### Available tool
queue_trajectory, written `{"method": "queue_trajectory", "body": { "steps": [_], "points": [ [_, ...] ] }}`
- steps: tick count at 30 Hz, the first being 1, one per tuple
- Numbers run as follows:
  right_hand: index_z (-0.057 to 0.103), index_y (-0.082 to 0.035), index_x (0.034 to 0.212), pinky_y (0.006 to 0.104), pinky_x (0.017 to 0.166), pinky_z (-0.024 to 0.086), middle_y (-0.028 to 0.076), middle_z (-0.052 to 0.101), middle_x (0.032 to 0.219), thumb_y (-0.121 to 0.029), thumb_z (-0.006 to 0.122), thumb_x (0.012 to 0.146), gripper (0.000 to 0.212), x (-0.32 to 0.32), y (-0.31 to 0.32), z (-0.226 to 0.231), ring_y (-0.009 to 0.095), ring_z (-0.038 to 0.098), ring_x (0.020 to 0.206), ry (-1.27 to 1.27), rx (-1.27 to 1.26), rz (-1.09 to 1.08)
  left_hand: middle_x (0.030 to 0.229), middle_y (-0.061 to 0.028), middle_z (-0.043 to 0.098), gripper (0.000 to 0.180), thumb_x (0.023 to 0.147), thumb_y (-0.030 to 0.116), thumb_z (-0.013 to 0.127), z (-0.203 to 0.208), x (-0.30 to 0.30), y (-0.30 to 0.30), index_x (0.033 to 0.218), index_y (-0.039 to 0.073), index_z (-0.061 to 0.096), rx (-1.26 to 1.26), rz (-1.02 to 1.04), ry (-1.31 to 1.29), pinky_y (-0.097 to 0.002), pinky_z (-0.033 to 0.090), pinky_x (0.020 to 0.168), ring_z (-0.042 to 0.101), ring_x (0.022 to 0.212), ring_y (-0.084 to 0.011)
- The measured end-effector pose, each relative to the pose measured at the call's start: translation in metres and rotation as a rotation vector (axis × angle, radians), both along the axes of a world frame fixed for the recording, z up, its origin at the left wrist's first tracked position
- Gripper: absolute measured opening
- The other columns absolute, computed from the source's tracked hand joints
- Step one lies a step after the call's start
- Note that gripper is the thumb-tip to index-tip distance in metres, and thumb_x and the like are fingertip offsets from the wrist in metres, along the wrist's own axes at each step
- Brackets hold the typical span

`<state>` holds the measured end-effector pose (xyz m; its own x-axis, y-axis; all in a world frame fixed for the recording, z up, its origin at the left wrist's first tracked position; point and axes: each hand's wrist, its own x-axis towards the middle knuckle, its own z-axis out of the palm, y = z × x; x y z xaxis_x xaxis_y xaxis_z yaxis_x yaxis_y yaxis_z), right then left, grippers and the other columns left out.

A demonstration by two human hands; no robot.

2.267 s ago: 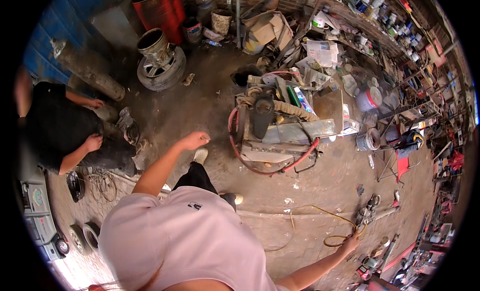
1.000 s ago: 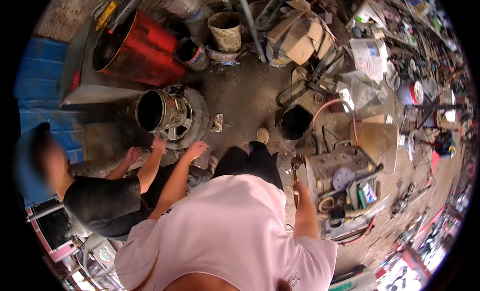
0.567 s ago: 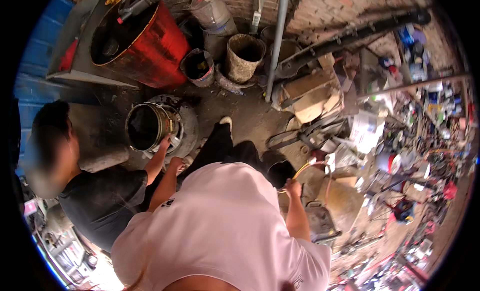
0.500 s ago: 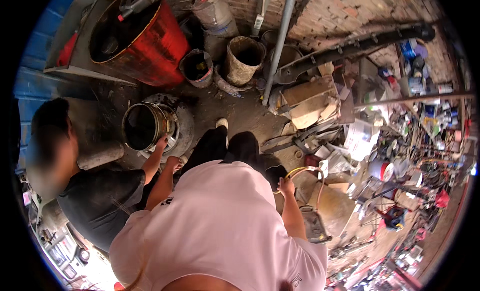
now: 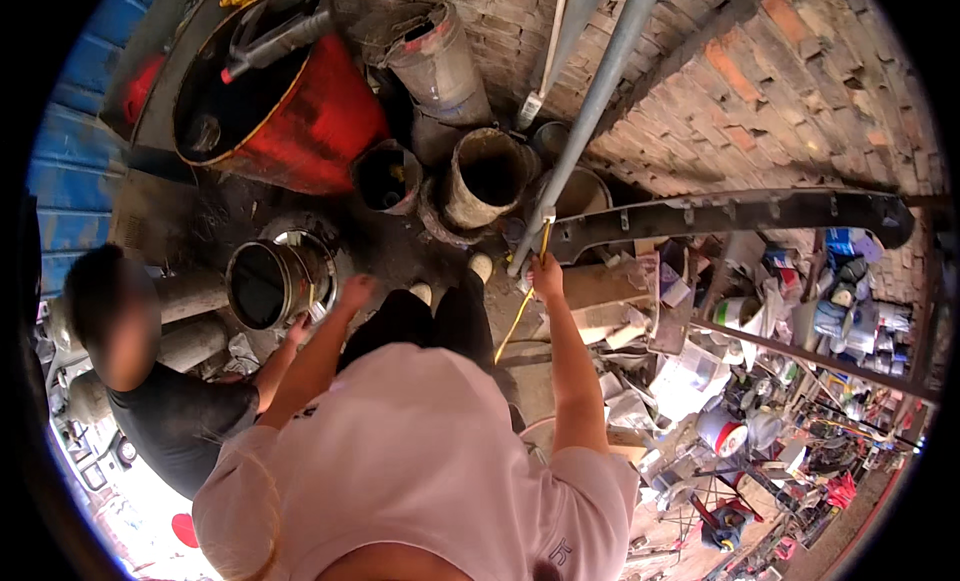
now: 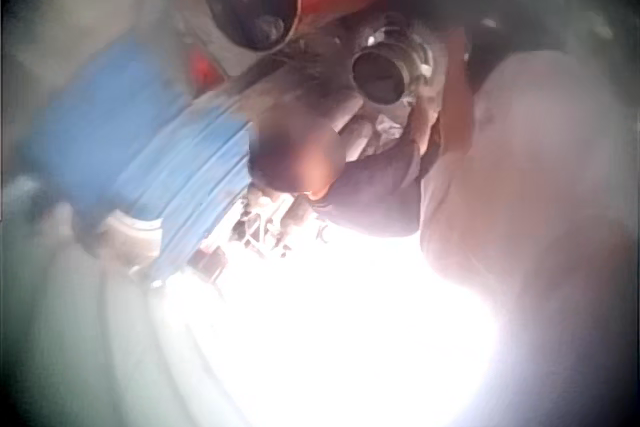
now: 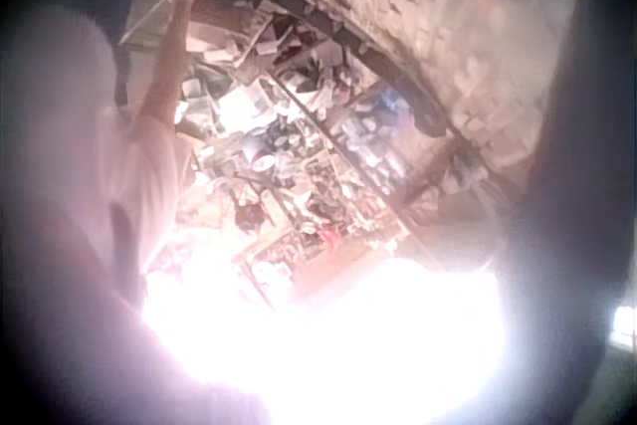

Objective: The person moves a tire and rolls it across the workshop floor, then walks around picking up and relocating various items including a bucket, a metal sheet, and a plastic bottle. The person also picks up a blue cloth and a dustpan while navigating the cluttered space.

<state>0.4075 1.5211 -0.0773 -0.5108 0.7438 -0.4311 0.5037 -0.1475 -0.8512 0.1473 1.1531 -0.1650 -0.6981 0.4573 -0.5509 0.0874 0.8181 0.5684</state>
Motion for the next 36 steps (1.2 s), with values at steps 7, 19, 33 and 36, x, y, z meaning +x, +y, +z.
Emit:
{"method": "queue_trajectory", "body": {
  "steps": [7, 19, 33, 36],
  "points": [
    [0.047, -0.004, 0.082, 0.0217, 0.042, 0.036, 0.000, 0.041, 0.056, -0.023, 0.045, 0.085, 0.019, -0.089, 0.078, -0.070, 0.007, 0.040, 0.046, -0.003, 0.032, 0.078, 0.093, -0.0157, 0.056, 0.037, 0.071, 0.023, 0.061, 0.023, 0.097, 0.198, 0.099, 0.000, 0.053, 0.305, -0.387, -0.157, -0.0366, 0.042, 0.077, 0.052, 0.089, -0.0292],
    [0.045, -0.008, 0.082, 0.0198, 0.044, 0.031, -0.004, 0.042, 0.060, -0.021, 0.048, 0.085, 0.014, -0.189, 0.124, -0.112, 0.004, 0.038, 0.050, 0.091, -0.109, -0.214, 0.083, -0.0180, 0.058, 0.035, 0.079, 0.029, 0.051, -0.130, 0.118, 0.339, 0.102, 0.004, 0.051, 0.147, -0.246, -0.493, -0.0396, 0.043, 0.070, 0.055, 0.080, -0.0317],
    [0.047, 0.005, 0.078, 0.0432, 0.057, 0.039, 0.022, 0.053, 0.069, -0.032, 0.043, 0.085, 0.038, -0.284, 0.262, -0.284, 0.039, 0.051, 0.066, -0.195, 0.581, -0.253, 0.083, -0.0130, 0.058, 0.018, 0.078, 0.021, 0.049, -0.239, 0.083, 0.203, 0.084, 0.006, 0.056, 0.090, 0.003, -0.466, -0.0376, 0.045, 0.067, 0.056, 0.078, -0.0297],
    [0.046, 0.006, 0.074, 0.0466, 0.058, 0.039, 0.024, 0.052, 0.068, -0.032, 0.043, 0.085, 0.039, -0.309, 0.264, -0.280, 0.042, 0.051, 0.068, -0.355, 0.636, -0.169, 0.078, -0.0103, 0.060, 0.017, 0.079, 0.018, 0.047, -0.219, 0.059, 0.191, 0.078, 0.005, 0.058, 0.147, 0.069, -0.377, -0.0351, 0.046, 0.064, 0.058, 0.072, -0.0267]
  ]
}}
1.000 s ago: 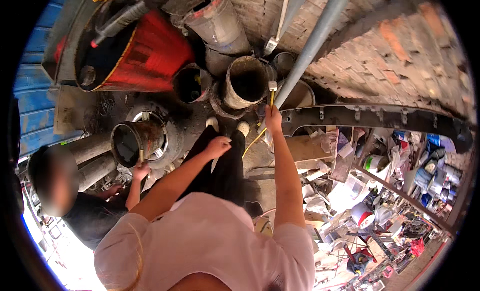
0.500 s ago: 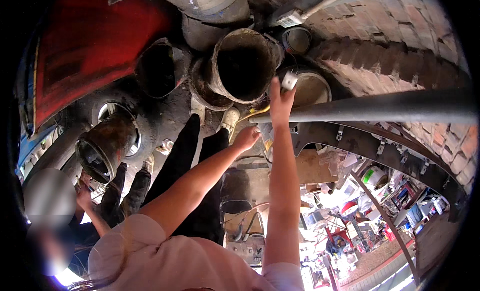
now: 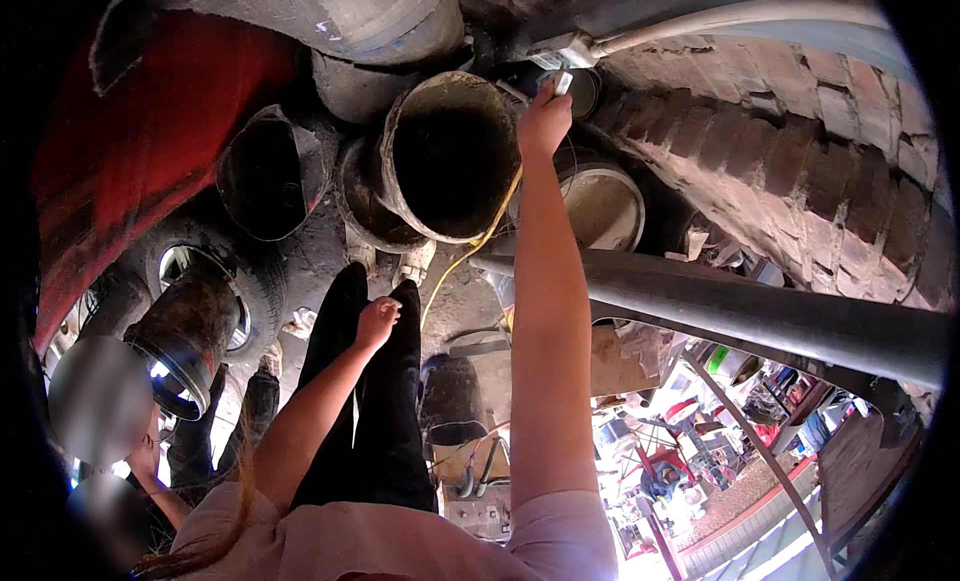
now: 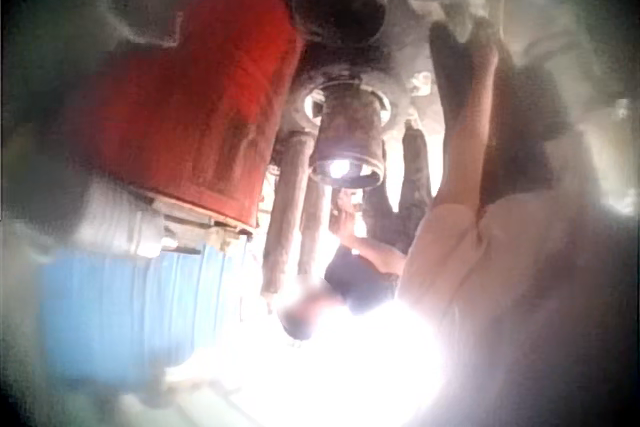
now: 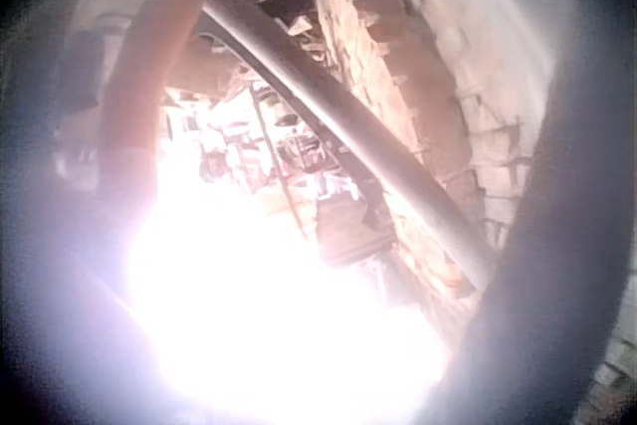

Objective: The person moves a tire and rolls it across the workshop floor, then walks around picking up and relocating various items including a bucket, a metal sheet, and a plastic bottle. The person also picks up a blue cloth and a dustpan while navigating the cluttered space.

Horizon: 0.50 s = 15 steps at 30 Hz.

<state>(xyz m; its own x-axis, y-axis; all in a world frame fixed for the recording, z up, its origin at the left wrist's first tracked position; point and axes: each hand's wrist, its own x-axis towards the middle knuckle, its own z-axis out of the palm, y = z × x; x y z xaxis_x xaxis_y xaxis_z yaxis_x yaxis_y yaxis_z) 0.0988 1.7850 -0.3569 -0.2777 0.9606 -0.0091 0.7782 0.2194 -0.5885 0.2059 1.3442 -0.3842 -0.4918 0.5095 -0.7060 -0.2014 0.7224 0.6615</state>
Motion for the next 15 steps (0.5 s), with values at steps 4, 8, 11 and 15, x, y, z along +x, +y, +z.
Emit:
{"method": "queue_trajectory", "body": {
  "steps": [4, 8, 11, 15],
  "points": [
    [0.046, 0.006, 0.071, 0.0474, 0.057, 0.040, 0.026, 0.053, 0.069, -0.034, 0.041, 0.085, 0.042, -0.014, 0.003, -0.007, 0.043, 0.052, 0.068, -0.074, -0.034, 0.010, 0.071, -0.0092, 0.060, 0.017, 0.080, 0.017, 0.045, 0.001, -0.008, -0.013, 0.079, 0.004, 0.057, -0.155, 0.126, -0.155, -0.0320, 0.047, 0.061, 0.060, 0.067, -0.0217],
    [0.045, 0.004, 0.071, 0.0470, 0.056, 0.040, 0.024, 0.054, 0.066, -0.034, 0.042, 0.085, 0.041, -0.022, -0.004, -0.004, 0.041, 0.053, 0.066, -0.061, 0.058, -0.086, 0.073, -0.0097, 0.060, 0.017, 0.079, 0.016, 0.045, -0.001, -0.012, -0.015, 0.079, 0.005, 0.057, -0.103, 0.064, -0.099, -0.0319, 0.047, 0.062, 0.060, 0.067, -0.0224],
    [0.045, 0.003, 0.071, 0.0467, 0.055, 0.040, 0.023, 0.054, 0.066, -0.033, 0.043, 0.084, 0.039, -0.025, -0.009, -0.001, 0.041, 0.053, 0.065, -0.091, 0.110, -0.105, 0.075, -0.0101, 0.060, 0.016, 0.079, 0.016, 0.045, 0.006, -0.022, -0.001, 0.080, 0.005, 0.057, -0.097, 0.098, -0.091, -0.0318, 0.047, 0.062, 0.060, 0.068, -0.0226],
    [0.043, 0.003, 0.071, 0.0464, 0.053, 0.041, 0.023, 0.054, 0.065, -0.031, 0.045, 0.084, 0.036, -0.035, -0.013, -0.007, 0.041, 0.054, 0.064, -0.103, 0.157, -0.185, 0.078, -0.0092, 0.060, 0.017, 0.080, 0.014, 0.045, 0.009, -0.026, 0.012, 0.084, 0.002, 0.055, -0.062, 0.132, -0.142, -0.0281, 0.048, 0.061, 0.060, 0.069, -0.0179]
  ]
}}
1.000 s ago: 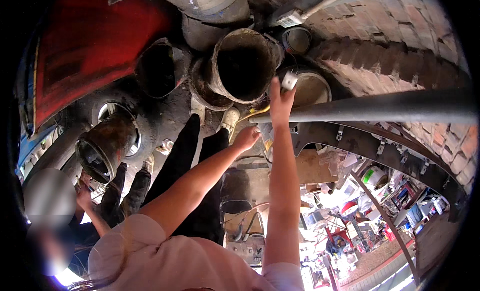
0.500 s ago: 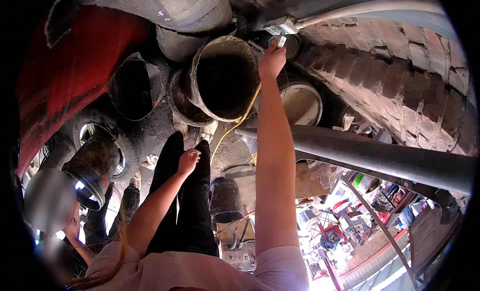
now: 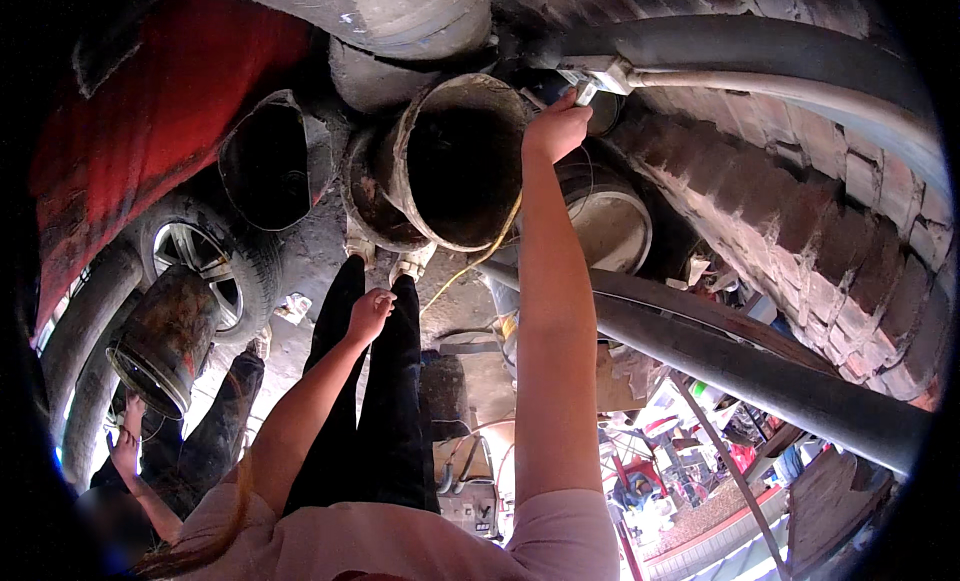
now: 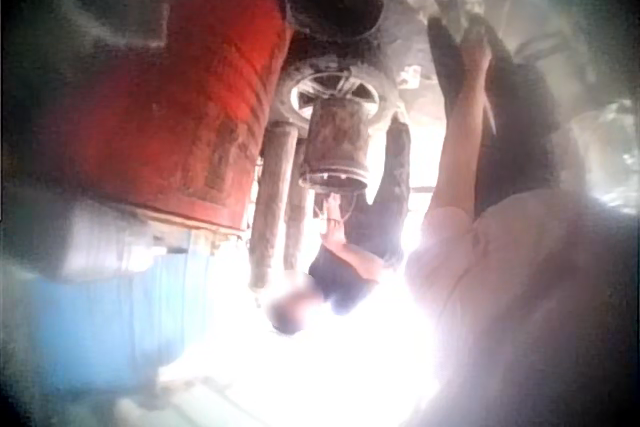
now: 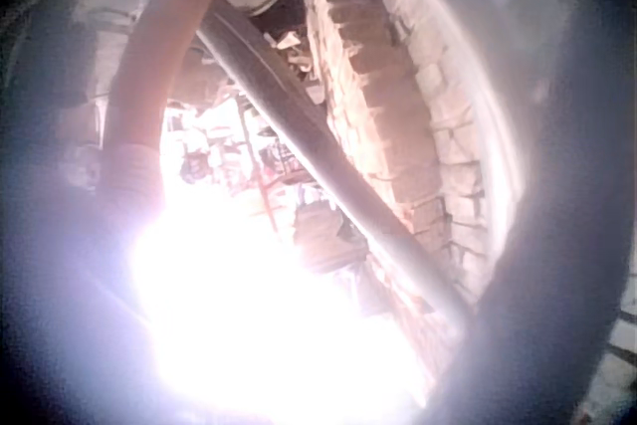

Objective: The person moves a tire and rolls it across the workshop floor, then walks around picking up and relocating various items including a bucket, a metal sheet, and a plastic bottle. The person also picks up a blue cloth and a dustpan while navigating the cluttered space.

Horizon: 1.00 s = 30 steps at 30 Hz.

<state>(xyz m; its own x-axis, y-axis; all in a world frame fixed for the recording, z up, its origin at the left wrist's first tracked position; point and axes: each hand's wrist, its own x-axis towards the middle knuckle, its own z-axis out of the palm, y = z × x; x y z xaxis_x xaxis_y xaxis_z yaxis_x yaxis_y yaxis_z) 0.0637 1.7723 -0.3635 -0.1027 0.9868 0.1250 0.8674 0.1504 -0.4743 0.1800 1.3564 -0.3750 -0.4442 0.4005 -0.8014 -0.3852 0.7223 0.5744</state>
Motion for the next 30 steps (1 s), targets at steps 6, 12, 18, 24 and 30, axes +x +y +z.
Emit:
{"method": "queue_trajectory", "body": {
  "steps": [6, 12, 18, 24, 30],
  "points": [
    [0.045, 0.003, 0.072, 0.0451, 0.053, 0.043, 0.022, 0.055, 0.065, -0.033, 0.043, 0.085, 0.038, -0.010, 0.007, 0.010, 0.038, 0.055, 0.062, -0.041, -0.077, -0.034, 0.078, -0.0090, 0.060, 0.018, 0.081, 0.014, 0.045, 0.005, -0.003, 0.004, 0.085, -0.001, 0.054, 0.003, -0.005, -0.023, -0.0262, 0.049, 0.062, 0.059, 0.069, -0.0149],
    [0.050, 0.003, 0.068, 0.0383, 0.058, 0.046, 0.016, 0.060, 0.067, -0.039, 0.042, 0.083, 0.046, 0.011, 0.037, -0.008, 0.031, 0.059, 0.064, 0.034, -0.460, 0.084, 0.069, -0.0076, 0.060, 0.024, 0.081, 0.025, 0.049, 0.013, -0.025, 0.032, 0.080, 0.002, 0.056, -0.055, -0.059, -0.095, -0.0281, 0.044, 0.059, 0.058, 0.062, -0.0170],
    [0.044, 0.011, 0.095, 0.0354, 0.073, 0.042, 0.022, 0.053, 0.093, -0.045, 0.067, 0.063, 0.068, 0.067, 0.049, -0.040, 0.032, 0.053, 0.087, 0.042, -0.542, 0.357, 0.074, -0.0139, 0.060, 0.060, 0.069, 0.044, 0.062, 0.014, -0.079, 0.130, 0.099, -0.005, 0.045, -0.078, 0.233, -0.028, -0.0285, 0.045, 0.054, 0.058, 0.062, -0.0165],
    [0.052, -0.001, 0.077, 0.0240, 0.055, 0.039, 0.003, 0.054, 0.067, -0.019, 0.067, 0.070, 0.024, 0.120, -0.087, -0.011, 0.009, 0.049, 0.059, 0.333, -1.044, 0.155, 0.077, -0.0183, 0.056, 0.065, 0.068, 0.044, 0.063, -0.024, -0.075, 0.161, 0.099, -0.007, 0.040, -0.312, 0.370, -0.304, -0.0309, 0.052, 0.052, 0.061, 0.065, -0.0231],
    [0.048, 0.000, 0.083, 0.0399, 0.062, 0.043, 0.016, 0.057, 0.075, -0.027, 0.057, 0.076, 0.029, 0.161, -0.111, 0.023, 0.033, 0.055, 0.069, -0.163, -0.414, 0.128, 0.080, -0.0189, 0.060, 0.029, 0.070, 0.028, 0.049, -0.016, -0.090, 0.172, 0.081, 0.003, 0.060, -0.520, 0.036, 0.059, -0.0389, 0.047, 0.070, 0.058, 0.079, -0.0313]
  ]
}}
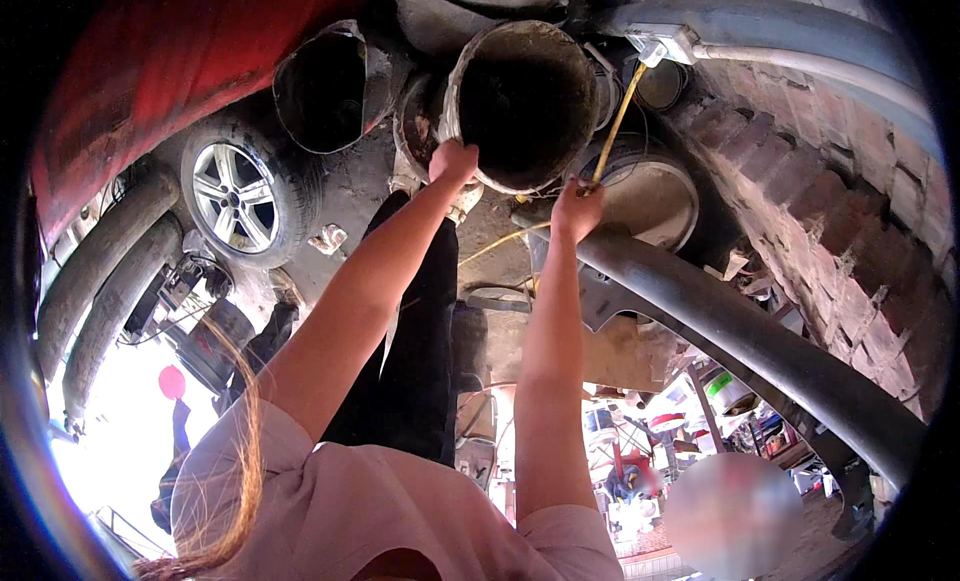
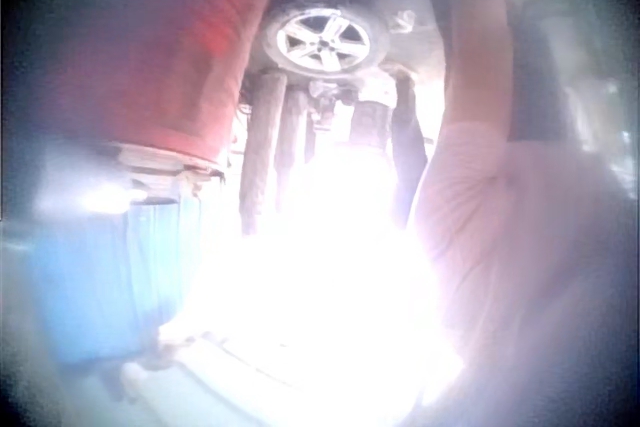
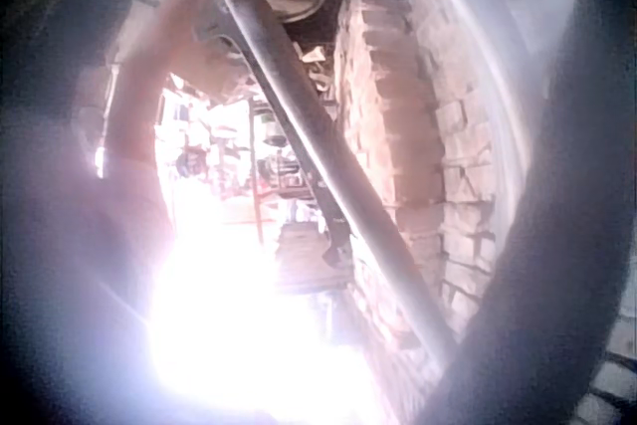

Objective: The person moves a tire and rolls it across the workshop floor, then walks around picking up and relocating various items including a bucket, a metal sheet, and a plastic bottle. The person also picks up a blue cloth and a dustpan while navigating the cluttered space.

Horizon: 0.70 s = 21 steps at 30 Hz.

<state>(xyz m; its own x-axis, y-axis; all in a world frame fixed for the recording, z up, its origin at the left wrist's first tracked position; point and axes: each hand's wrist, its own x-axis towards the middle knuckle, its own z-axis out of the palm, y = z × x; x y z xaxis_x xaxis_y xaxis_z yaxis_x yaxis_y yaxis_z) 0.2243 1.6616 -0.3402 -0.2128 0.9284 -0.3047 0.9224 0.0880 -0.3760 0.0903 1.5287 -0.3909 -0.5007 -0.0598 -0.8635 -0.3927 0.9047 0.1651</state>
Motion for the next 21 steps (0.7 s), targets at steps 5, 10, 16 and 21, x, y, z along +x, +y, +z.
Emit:
{"method": "queue_trajectory", "body": {
  "steps": [5, 10, 16, 21],
  "points": [
    [0.036, -0.001, 0.091, 0.0451, 0.064, 0.042, 0.025, 0.053, 0.085, -0.031, 0.051, 0.080, 0.036, -0.008, 0.007, 0.028, 0.039, 0.053, 0.078, -0.001, 0.091, -0.284, 0.080, -0.0166, 0.060, 0.030, 0.070, 0.030, 0.046, 0.063, -0.027, -0.009, 0.080, 0.006, 0.062, 0.017, -0.004, -0.013, -0.0380, 0.046, 0.070, 0.058, 0.080, -0.0309],
    [0.040, 0.005, 0.087, 0.0450, 0.064, 0.044, 0.027, 0.052, 0.083, -0.041, 0.046, 0.080, 0.047, 0.004, 0.011, 0.009, 0.039, 0.053, 0.076, 0.109, 0.242, -0.236, 0.080, -0.0165, 0.061, 0.032, 0.072, 0.030, 0.046, 0.115, -0.020, -0.051, 0.078, 0.004, 0.062, -0.003, 0.010, 0.016, -0.0390, 0.046, 0.070, 0.059, 0.080, -0.0302],
    [0.049, 0.001, 0.099, 0.0402, 0.067, 0.044, 0.020, 0.056, 0.093, -0.036, 0.044, 0.084, 0.041, 0.044, 0.066, -0.033, 0.035, 0.055, 0.078, 0.056, 0.354, 0.183, 0.074, -0.0190, 0.060, 0.031, 0.069, 0.031, 0.050, 0.175, -0.004, -0.093, 0.071, 0.002, 0.062, 0.149, 0.225, 0.022, -0.0412, 0.046, 0.068, 0.058, 0.076, -0.0323],
    [0.049, 0.001, 0.109, 0.0350, 0.077, 0.041, 0.020, 0.052, 0.107, -0.036, 0.043, 0.085, 0.045, 0.012, 0.038, 0.034, 0.031, 0.053, 0.090, 0.187, -0.049, 0.276, 0.059, -0.0111, 0.060, 0.029, 0.072, 0.026, 0.044, 0.222, 0.019, -0.175, 0.066, 0.004, 0.061, 0.069, 0.337, 0.113, -0.0354, 0.047, 0.060, 0.060, 0.056, -0.0253]
  ]
}}
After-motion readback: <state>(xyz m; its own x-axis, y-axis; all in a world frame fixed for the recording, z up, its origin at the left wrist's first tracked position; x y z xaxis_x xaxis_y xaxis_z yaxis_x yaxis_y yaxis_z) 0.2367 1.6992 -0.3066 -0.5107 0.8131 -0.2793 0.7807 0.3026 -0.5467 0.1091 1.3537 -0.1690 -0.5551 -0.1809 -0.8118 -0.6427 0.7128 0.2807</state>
